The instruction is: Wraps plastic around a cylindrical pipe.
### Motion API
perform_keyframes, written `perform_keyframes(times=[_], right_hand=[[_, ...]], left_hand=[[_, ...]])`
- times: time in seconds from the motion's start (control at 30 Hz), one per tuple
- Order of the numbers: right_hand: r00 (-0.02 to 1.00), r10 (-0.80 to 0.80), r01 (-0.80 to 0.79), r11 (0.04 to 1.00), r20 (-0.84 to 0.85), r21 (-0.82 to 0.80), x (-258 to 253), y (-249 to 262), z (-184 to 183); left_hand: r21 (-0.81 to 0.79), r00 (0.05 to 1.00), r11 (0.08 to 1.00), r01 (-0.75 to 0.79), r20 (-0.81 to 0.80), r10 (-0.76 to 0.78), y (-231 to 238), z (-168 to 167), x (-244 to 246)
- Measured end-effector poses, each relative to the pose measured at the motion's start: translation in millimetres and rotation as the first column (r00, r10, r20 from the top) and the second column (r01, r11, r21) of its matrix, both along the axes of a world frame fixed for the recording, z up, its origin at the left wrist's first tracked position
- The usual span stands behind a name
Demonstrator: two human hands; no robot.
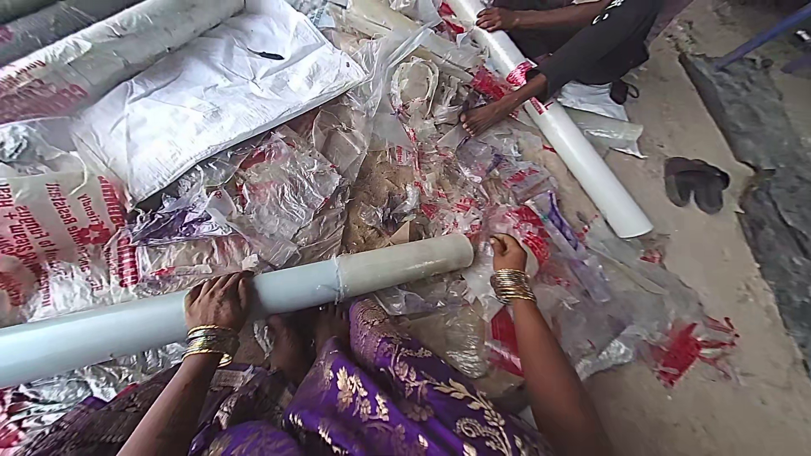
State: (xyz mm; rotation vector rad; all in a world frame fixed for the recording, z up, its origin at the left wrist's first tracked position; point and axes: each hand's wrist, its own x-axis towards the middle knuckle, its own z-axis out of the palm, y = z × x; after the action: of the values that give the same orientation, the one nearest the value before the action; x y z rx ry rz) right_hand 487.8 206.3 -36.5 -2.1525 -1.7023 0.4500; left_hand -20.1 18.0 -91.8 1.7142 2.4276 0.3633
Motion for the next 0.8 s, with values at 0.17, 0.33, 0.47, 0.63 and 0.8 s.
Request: perform_keyframes(times=[0.17,0.33,0.47,0.63,0.8], right_hand=[[0.975,-0.008,-0.044,0.973,-0.223,-0.226,-15.4,9.5,-12.4],[0.983,-0.143,0.100,0.946,-0.118,-0.310,-24.2,-0.5,-5.3],[0.985,-0.169,0.151,0.945,-0.039,-0.289,-28.3,-2.2,-7.2],[0.963,-0.217,0.256,0.922,0.157,-0.291,-46.4,-2.5,1.9],[0.941,-0.146,0.235,0.931,0.304,-0.279,-60.6,-8.4,5.1]], left_hand=[[0.008,1.000,1.000,-0.003,0.012,0.003,-2.1,-2.4,-1.7],[0.015,1.000,1.000,0.002,0.011,-0.002,-0.8,-0.1,-1.0],[0.055,1.000,0.998,-0.001,0.002,0.001,-2.4,-5.4,-3.2],[0.055,1.000,0.998,-0.011,0.021,0.010,-2.0,-3.0,-1.7],[0.082,1.000,0.997,-0.009,0.022,0.007,-2.0,-4.6,-3.1]])
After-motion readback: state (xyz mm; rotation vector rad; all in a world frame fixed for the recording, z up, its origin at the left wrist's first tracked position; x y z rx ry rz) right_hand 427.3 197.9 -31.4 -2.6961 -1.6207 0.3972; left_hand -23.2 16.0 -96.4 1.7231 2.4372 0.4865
